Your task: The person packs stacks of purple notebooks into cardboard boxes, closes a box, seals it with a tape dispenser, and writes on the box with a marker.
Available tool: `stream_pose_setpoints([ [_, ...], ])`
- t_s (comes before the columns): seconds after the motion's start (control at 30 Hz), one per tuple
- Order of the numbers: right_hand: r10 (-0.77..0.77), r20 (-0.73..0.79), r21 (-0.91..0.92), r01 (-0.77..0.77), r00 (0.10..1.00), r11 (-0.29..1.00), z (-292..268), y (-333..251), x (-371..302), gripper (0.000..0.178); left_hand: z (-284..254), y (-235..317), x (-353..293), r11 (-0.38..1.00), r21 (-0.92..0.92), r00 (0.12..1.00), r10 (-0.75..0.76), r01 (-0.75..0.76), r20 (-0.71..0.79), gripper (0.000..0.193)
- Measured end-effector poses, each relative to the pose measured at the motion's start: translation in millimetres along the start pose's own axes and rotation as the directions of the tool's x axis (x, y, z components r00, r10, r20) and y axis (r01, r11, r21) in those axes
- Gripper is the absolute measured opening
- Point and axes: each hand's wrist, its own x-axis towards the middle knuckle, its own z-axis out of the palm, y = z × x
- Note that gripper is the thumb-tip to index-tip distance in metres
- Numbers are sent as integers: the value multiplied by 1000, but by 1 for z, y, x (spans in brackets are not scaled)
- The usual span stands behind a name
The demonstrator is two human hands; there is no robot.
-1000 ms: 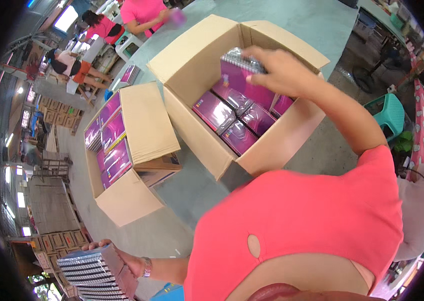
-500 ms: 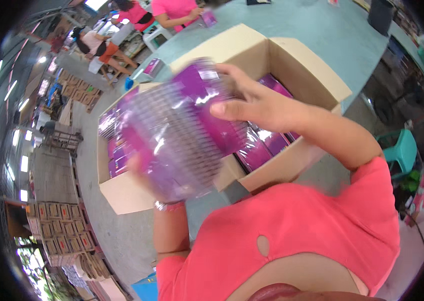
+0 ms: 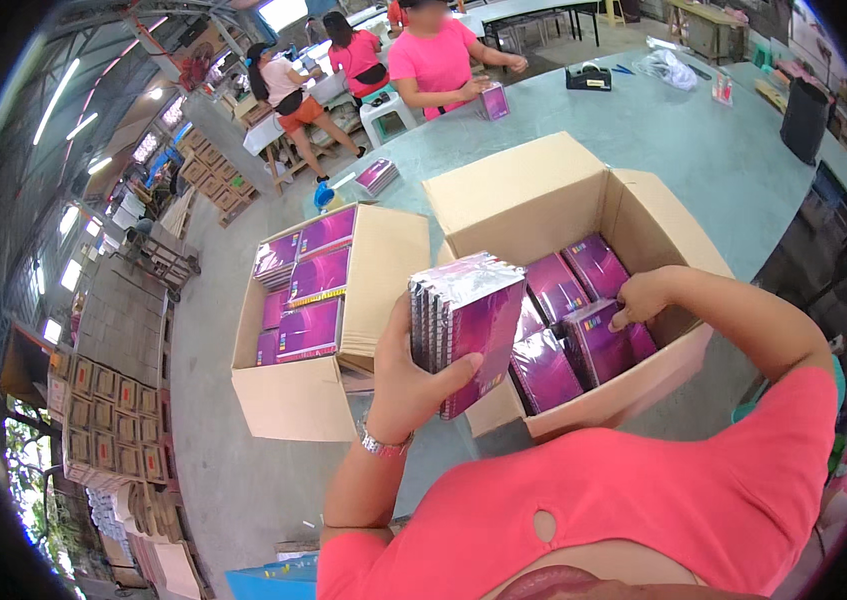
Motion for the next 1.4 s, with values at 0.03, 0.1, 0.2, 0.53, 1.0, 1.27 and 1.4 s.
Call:
stream_pose_setpoints([
  [0.03,33,152,-42,-27,988,999,0,-3,12,65,-4,0,-3,998,-64,1000,-28,28,-1,72],
  [0.1,78,293,-92,-53,953,994,0,-4,22,69,-12,2,-8,991,-129,999,-48,47,-3,72],
  [0.2,146,321,112,-191,936,975,6,-7,31,72,-23,-1,-15,982,-179,997,-69,62,-37,71],
  [0.53,-33,472,690,-345,881,636,11,39,64,76,-54,-4,-41,949,-312,987,-95,50,-130,71],
  [1.0,-398,-702,612,786,591,88,-53,-137,-55,88,-12,-21,-15,783,-620,999,-43,41,13,86],
  [1.27,-105,-941,-15,271,322,962,-60,-93,-117,88,25,-19,10,981,-177,980,-45,80,195,86],
  [1.4,293,-621,211,-205,727,956,-33,-50,-84,63,21,-21,-4,972,-186,970,-97,140,225,83],
])
